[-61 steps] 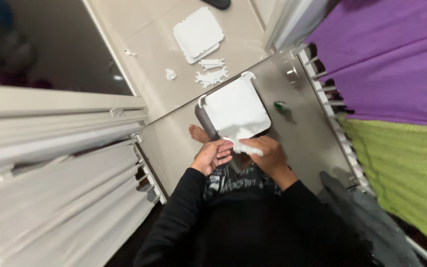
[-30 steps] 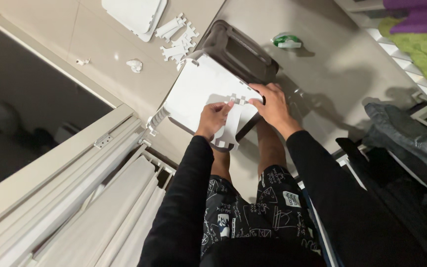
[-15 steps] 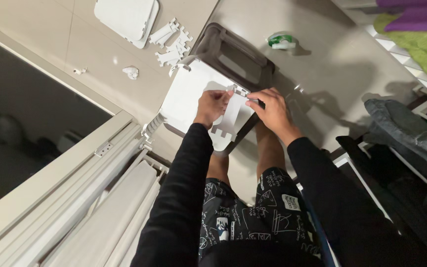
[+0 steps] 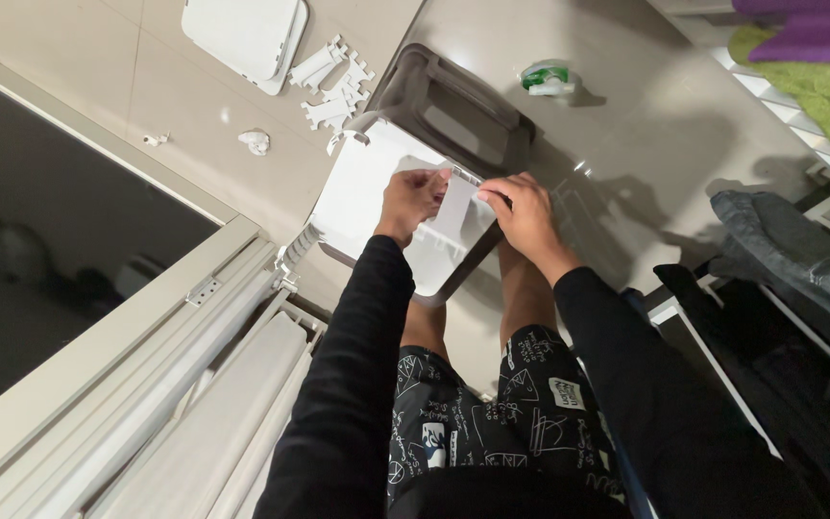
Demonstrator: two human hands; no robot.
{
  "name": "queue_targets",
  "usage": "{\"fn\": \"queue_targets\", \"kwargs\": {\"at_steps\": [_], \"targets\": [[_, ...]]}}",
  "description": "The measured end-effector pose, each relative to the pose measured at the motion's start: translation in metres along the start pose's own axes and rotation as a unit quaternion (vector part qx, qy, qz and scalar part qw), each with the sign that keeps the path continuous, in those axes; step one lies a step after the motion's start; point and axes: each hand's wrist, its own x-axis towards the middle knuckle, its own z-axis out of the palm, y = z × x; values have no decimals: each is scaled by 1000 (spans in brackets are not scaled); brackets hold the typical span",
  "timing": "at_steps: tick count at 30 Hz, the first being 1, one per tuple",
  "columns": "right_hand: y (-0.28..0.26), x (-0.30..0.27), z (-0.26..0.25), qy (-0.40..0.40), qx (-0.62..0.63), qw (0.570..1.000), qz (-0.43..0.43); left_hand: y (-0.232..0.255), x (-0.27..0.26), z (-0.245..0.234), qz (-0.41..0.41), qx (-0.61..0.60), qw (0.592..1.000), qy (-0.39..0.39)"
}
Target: The person assembles a small white plastic stool by connecting multiple interlocking parts. They wipe the top surface with a tissue, then attach side connectors and legs, snapping them into place to form a stable structure.
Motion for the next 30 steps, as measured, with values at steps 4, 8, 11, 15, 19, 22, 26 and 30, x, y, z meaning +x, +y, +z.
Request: {"fn": "queue_targets", "kwargs": {"at_steps": [4,8,11,15,19,22,26,30], "targets": [[7,4,-1,-13,-11,1000,5,13,-6,0,7,54,998,24],[9,5,-1,-46,42,993,98,22,-9,4,-12,84,994,68],[12,5,0,-28,53,992,108,21,-9,7,-24,120,989,88],[25,5,2,-67,47,988,131,15,-9,12,-27,26,995,92],[39,7,6,-103,183,964,164,11,-11,12,-54,-33,994,85],[45,12,7,-130,154,951,237,14,-10,14,-60,-23,993,97],[40,17,-1,-148,143,947,247,15,-10,17,-58,-21,991,119],[30,23,-9,-140,60,968,202,15,-7,24,-70,11,986,151]]}}
